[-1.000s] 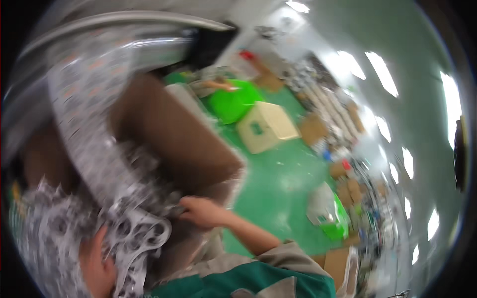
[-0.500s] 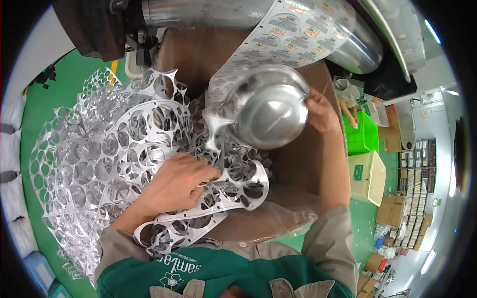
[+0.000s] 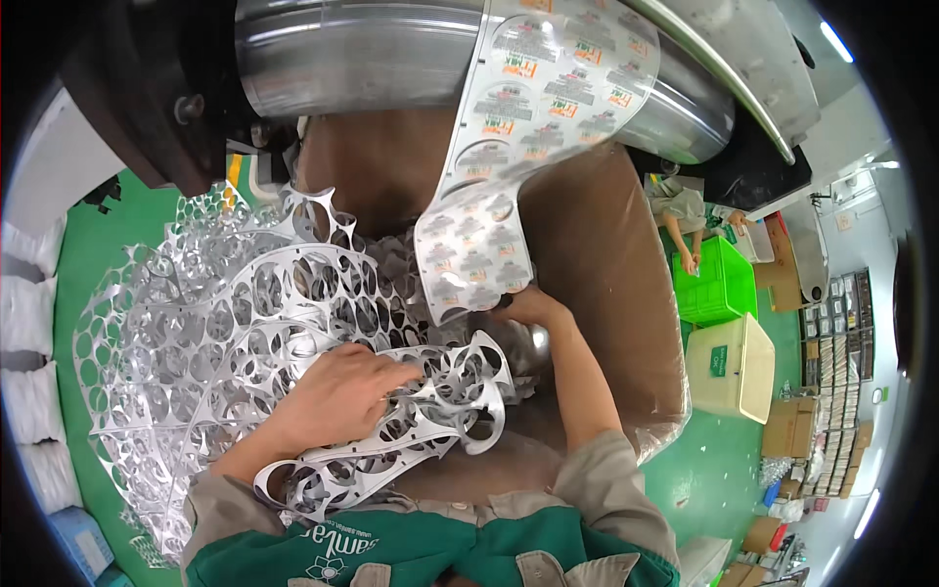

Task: The person removes small, round, metallic objects from a white plastic webbing sheet and places them into a cardboard box. The person repeatedly tears the webbing to free the items and drops them into the container.

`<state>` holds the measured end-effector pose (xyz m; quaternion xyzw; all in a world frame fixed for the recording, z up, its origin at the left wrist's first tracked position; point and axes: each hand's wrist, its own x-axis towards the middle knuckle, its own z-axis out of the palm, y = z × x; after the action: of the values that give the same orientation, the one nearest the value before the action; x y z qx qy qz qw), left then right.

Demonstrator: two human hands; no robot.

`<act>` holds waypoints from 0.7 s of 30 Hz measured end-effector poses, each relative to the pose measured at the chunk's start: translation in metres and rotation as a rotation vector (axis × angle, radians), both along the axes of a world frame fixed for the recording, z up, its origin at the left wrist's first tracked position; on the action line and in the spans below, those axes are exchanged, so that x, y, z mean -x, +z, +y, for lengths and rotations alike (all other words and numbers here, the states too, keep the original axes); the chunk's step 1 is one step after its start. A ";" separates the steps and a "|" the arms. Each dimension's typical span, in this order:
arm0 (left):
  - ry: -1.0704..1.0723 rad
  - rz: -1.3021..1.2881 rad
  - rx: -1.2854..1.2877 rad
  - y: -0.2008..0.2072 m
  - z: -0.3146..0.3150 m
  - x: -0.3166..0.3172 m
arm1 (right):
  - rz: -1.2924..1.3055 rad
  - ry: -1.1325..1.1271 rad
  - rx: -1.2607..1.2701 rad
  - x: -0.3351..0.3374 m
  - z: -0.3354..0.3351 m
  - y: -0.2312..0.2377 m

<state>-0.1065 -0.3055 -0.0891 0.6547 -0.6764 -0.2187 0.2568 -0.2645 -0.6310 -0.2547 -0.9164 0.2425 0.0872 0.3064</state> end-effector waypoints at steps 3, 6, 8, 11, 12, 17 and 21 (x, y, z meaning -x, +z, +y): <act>0.027 -0.039 -0.037 -0.001 -0.001 0.002 | 0.326 0.242 -0.070 -0.014 -0.007 0.056; 0.003 -0.038 -0.012 -0.004 0.002 -0.001 | 0.390 0.098 -0.211 -0.016 0.000 0.104; -0.024 -0.001 -0.024 -0.004 0.002 -0.004 | 0.420 0.019 -0.216 -0.016 0.002 0.117; -0.057 0.171 -0.055 -0.003 -0.005 -0.012 | 0.241 0.051 -0.086 0.002 -0.017 0.092; 0.030 0.396 -0.063 -0.004 -0.009 -0.019 | 0.226 0.065 -0.024 -0.001 -0.019 0.091; 0.517 0.646 -0.096 0.005 -0.093 -0.049 | 0.087 0.021 0.071 0.011 -0.013 0.118; 0.518 0.659 -0.138 -0.022 -0.160 -0.070 | -0.140 0.058 0.170 0.015 -0.010 0.173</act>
<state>-0.0363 -0.4651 -0.1106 0.7138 -0.3551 -0.3894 0.4612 -0.2796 -0.6414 -0.0817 -0.9495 0.2005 0.0110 0.2413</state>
